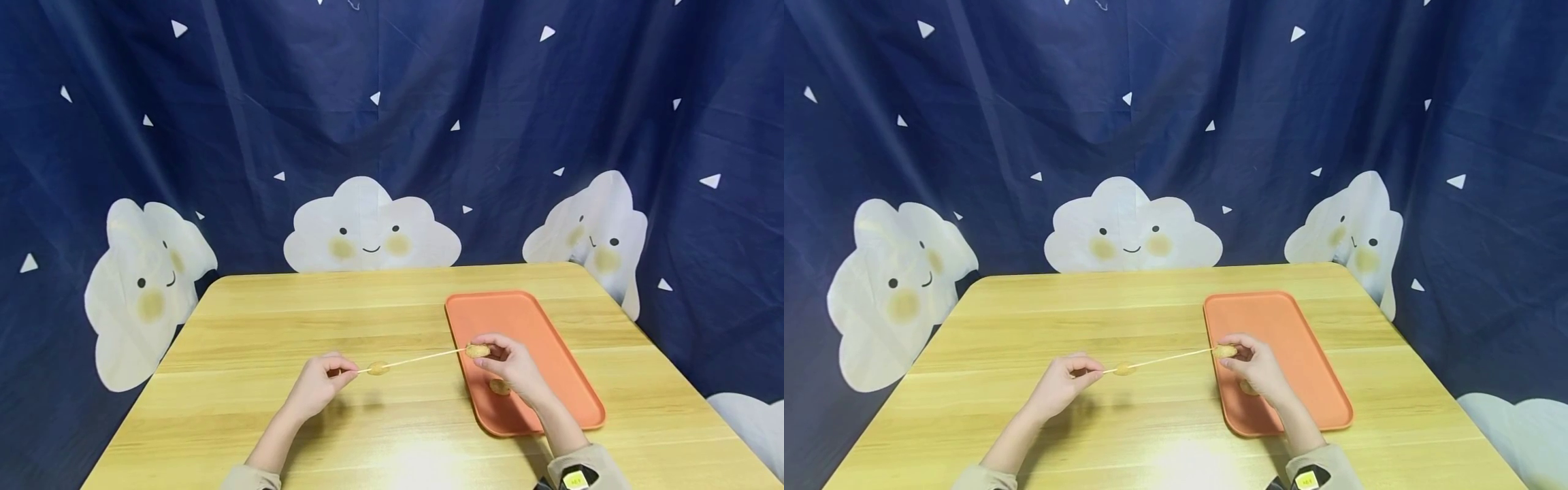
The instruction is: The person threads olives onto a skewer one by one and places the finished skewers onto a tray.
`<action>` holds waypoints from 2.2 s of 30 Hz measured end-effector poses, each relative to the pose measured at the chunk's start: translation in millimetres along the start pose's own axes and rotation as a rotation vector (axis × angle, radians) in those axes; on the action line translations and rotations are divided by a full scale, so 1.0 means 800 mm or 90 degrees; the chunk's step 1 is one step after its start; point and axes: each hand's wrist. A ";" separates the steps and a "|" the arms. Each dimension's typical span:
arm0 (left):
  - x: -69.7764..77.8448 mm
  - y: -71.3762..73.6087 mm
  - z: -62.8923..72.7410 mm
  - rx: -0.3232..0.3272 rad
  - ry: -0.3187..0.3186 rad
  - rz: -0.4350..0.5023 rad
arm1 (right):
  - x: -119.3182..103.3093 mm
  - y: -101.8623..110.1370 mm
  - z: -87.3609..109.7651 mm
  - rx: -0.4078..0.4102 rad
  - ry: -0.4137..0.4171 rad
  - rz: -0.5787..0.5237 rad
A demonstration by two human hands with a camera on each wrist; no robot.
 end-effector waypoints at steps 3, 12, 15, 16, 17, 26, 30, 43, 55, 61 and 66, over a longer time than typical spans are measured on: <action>0.000 0.001 0.000 -0.003 -0.003 -0.002 | 0.002 0.001 0.000 -0.004 0.017 -0.007; 0.001 -0.004 -0.002 -0.004 -0.010 -0.027 | -0.001 -0.007 0.001 0.019 0.060 0.042; 0.002 -0.005 -0.002 -0.006 -0.011 -0.025 | -0.001 -0.007 0.001 0.021 0.075 0.056; 0.001 -0.005 -0.002 -0.006 -0.011 -0.025 | -0.001 -0.007 0.002 0.021 0.075 0.058; 0.001 -0.005 -0.002 -0.006 -0.009 -0.025 | -0.001 -0.007 0.002 0.020 0.072 0.060; 0.002 -0.006 -0.002 -0.006 0.000 -0.014 | -0.004 -0.006 0.005 0.060 -0.017 0.074; 0.004 -0.006 -0.001 -0.004 0.003 -0.011 | -0.005 -0.008 0.005 0.080 -0.051 0.047; 0.005 -0.005 -0.002 -0.009 0.005 -0.016 | -0.005 -0.004 0.006 0.034 0.040 -0.001; 0.013 -0.008 -0.006 -0.003 -0.018 0.024 | -0.003 -0.002 0.003 0.004 0.091 -0.051; 0.023 -0.008 -0.005 -0.011 -0.002 0.021 | -0.007 -0.002 0.003 -0.007 0.095 -0.056; 0.054 -0.002 -0.001 -0.013 0.004 0.019 | -0.009 -0.003 0.002 -0.019 0.103 -0.069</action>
Point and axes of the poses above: each hand's wrist, its own z-axis away from the middle knuckle, its own y-axis out of the back of the hand, x = y × z, and after that the axes turned 14 degrees about x, right-handed
